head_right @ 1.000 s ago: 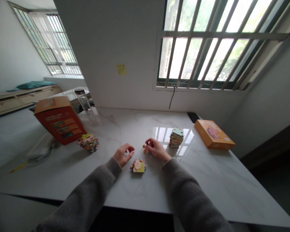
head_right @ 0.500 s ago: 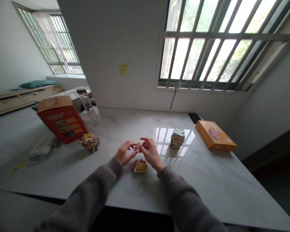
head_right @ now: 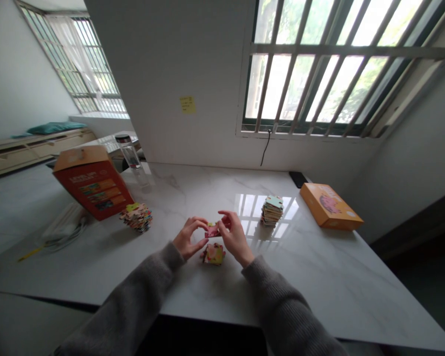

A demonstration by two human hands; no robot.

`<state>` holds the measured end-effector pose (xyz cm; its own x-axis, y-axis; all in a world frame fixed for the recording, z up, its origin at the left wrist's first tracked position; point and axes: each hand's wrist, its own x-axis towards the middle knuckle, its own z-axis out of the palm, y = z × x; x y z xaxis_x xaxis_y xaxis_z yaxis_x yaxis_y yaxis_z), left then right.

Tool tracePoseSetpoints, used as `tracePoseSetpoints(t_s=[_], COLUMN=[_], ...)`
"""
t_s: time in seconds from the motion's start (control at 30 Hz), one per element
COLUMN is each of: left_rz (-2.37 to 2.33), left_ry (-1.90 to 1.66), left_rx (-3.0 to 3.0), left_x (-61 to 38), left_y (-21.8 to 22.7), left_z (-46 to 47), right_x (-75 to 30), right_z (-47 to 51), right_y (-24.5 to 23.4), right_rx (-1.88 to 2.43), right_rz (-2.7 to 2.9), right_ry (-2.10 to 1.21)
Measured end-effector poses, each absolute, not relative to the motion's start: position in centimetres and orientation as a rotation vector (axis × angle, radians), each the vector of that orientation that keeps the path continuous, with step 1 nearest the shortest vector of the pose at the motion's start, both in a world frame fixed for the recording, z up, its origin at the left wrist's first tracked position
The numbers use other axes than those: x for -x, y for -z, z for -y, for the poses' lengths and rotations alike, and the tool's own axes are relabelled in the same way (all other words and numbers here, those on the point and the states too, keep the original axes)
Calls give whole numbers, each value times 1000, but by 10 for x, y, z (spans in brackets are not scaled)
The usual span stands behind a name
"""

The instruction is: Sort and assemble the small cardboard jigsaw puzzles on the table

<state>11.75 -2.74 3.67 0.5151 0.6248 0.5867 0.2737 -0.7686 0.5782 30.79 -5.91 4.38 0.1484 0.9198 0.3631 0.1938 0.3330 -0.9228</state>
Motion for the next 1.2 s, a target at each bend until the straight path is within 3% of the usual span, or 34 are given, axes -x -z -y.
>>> tracePoseSetpoints(t_s=[0.33, 0.6, 0.7, 0.83, 1.2], left_rz=[-688, -864, -1027, -1039, -978], left_ry=[-712, -815, -673, -519, -498], left_rx=[-2466, -2403, -2460, -2527, -2550], left_x=[-108, -108, -110, -111, -110], left_y=[-29, -16, -15, -17, -13], left_z=[50, 43, 42, 44, 45], right_x=[-336, -335, -334, -330, -328], right_z=[62, 82, 92, 97, 104], right_y=[-38, -37, -39, -42, -47], right_rx=[1216, 1436, 1567, 1583, 1467], right_rz=[1437, 1946, 2086, 2134, 2085], right_ry=[-663, -577, -516, -590, -820])
